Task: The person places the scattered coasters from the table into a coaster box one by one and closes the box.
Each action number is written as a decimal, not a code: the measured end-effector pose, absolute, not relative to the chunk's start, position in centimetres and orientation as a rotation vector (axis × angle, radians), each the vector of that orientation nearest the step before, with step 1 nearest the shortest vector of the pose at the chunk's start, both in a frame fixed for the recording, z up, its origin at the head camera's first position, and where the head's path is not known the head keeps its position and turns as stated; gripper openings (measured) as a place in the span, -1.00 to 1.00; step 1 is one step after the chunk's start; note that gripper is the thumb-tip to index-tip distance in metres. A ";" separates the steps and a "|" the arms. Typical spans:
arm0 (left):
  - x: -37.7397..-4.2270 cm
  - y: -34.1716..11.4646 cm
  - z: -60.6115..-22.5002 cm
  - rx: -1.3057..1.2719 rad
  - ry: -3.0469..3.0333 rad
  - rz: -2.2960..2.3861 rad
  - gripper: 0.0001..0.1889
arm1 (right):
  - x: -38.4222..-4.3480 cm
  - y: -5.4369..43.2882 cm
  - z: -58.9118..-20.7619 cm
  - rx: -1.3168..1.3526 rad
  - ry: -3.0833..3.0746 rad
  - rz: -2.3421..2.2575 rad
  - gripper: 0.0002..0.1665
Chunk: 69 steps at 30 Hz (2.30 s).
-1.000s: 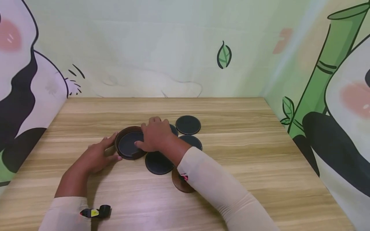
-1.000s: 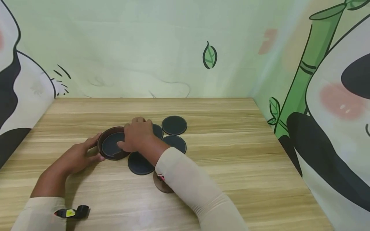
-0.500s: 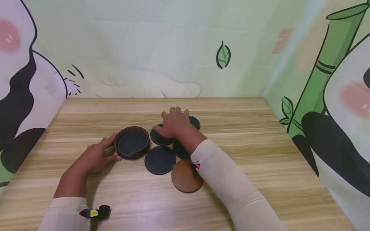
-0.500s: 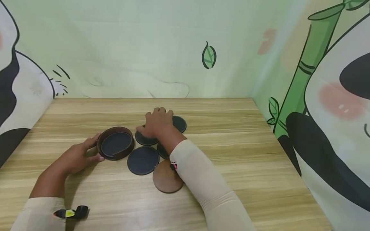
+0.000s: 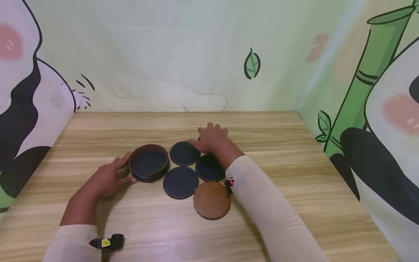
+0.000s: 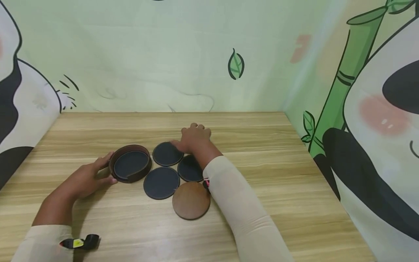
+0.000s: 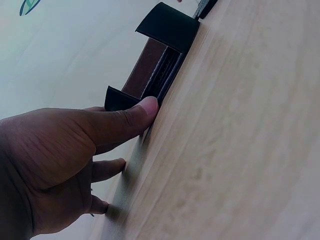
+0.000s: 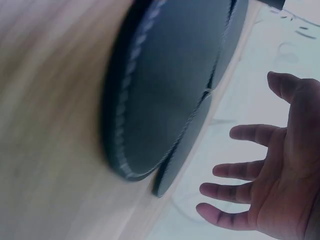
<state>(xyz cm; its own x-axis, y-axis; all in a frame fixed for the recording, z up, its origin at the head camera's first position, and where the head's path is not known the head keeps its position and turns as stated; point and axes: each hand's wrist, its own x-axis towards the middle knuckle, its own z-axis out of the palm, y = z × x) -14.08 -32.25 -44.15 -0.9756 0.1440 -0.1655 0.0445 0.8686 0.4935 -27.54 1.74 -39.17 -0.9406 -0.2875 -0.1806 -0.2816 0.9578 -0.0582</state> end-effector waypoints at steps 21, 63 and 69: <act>-14.1 -32.2 -44.1 0.147 2.846 0.741 0.12 | -29.9 5.3 -39.8 -0.668 2.705 -0.160 -0.19; -14.1 -32.1 -44.0 0.173 2.848 0.749 0.12 | -30.0 5.1 -40.3 -0.612 2.706 -0.053 -0.14; -14.2 -32.1 -44.1 0.182 2.852 0.758 0.12 | -30.0 5.3 -40.3 -0.613 2.705 -0.069 -0.16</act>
<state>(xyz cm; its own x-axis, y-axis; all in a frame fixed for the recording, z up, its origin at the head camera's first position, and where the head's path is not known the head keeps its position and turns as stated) -14.19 -32.10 -44.14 -0.9754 0.1648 -0.1461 0.0705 0.8621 0.5019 -29.98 5.29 -40.26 -0.8391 -0.4254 -0.3390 -0.4074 0.9044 -0.1264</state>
